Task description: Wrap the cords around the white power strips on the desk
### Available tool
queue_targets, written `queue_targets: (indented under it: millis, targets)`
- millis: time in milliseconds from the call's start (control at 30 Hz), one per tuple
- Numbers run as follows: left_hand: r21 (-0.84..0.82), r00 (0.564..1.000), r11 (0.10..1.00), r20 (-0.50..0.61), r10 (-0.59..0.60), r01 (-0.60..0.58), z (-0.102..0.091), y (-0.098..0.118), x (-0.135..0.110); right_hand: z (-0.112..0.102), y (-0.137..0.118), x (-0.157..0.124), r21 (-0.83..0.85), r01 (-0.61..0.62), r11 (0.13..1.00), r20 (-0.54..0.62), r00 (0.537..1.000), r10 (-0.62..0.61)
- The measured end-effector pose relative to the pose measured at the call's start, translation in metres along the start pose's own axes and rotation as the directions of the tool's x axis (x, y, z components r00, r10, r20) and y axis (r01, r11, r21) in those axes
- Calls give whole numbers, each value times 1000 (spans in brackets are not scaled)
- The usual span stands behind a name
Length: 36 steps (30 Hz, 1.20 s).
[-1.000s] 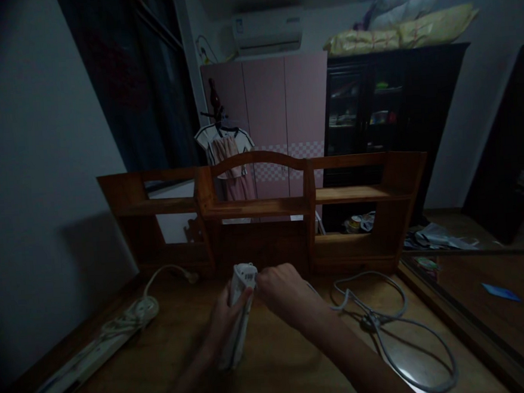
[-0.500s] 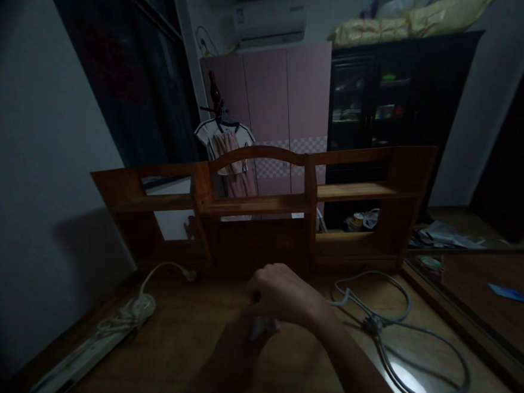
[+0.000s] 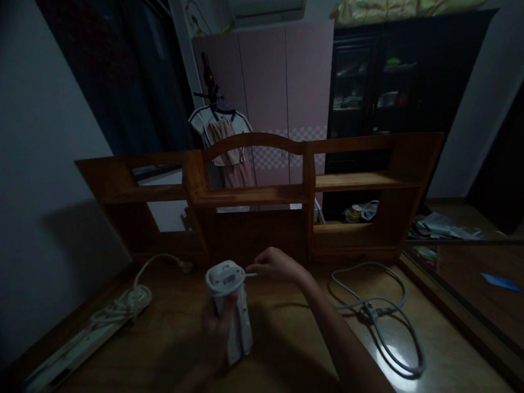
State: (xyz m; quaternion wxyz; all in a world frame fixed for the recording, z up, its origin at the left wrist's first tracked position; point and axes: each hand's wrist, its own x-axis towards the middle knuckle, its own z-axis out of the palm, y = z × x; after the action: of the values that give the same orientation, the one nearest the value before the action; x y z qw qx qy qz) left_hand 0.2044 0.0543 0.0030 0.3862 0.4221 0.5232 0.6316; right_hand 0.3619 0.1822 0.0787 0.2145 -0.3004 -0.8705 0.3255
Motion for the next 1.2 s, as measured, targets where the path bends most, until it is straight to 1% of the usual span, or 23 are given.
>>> queue_targets:
  millis: [33,67,100,167,267,333,400,500,567,600,667,733,833,933,1000,1100,1200]
  targets:
    - [9,996,1000,-78,30,-29,-2,3,9,0,5,1,-19,-22,1000,-19,1000,22]
    - [17,991,999,-130,31,-29,-4,5,17,0,7,1,-36,-38,999,-37,999,37]
    - [18,989,1000,-146,-2,5,-7,5,26,0,8,1,-53,-44,998,-54,998,42]
    - [-24,988,998,-137,-66,63,-14,3,41,-1,5,0,-97,-33,995,-78,997,25]
    - [-83,992,994,-99,-83,74,-21,1,53,-4,-7,-3,-225,12,974,-101,994,-35]
    - [-103,993,990,-57,-100,94,-24,3,55,-8,-15,-6,-324,21,946,-129,989,-66]
    - [-130,989,981,11,-146,146,-24,6,55,-16,-23,-12,-391,-3,921,-183,980,-74]
    - [-222,957,939,188,-222,261,-25,8,57,-31,-32,-22,-432,-44,901,-262,962,-79]
    - [-286,931,906,282,-232,312,-25,6,59,-37,-37,-28,-442,-53,895,-262,962,-73]
    - [-312,927,894,297,-229,321,-25,4,61,-39,-41,-30,-451,-52,891,-245,967,-67]
    - [-339,937,889,272,-219,306,-25,1,63,-37,-49,-32,-493,-52,869,-205,977,-58]
    - [-325,951,903,220,-216,280,-23,0,63,-31,-58,-32,-564,-54,824,-188,980,-65]
    - [-261,970,939,158,-188,224,-21,2,60,-23,-73,-31,-666,-62,744,-181,980,-80]
    - [-154,983,975,119,-141,158,-19,7,56,-21,-85,-35,-722,-64,689,-161,984,-77]
    - [-59,990,991,79,-117,121,-20,7,56,-21,-92,-42,-737,-60,674,-159,984,-86]
    - [86,997,994,23,-74,72,-23,4,59,-21,-101,-52,-734,-32,678,-153,981,-119]
    - [154,999,988,32,-34,29,-24,1,62,-18,-111,-59,-725,42,688,-113,977,-179]
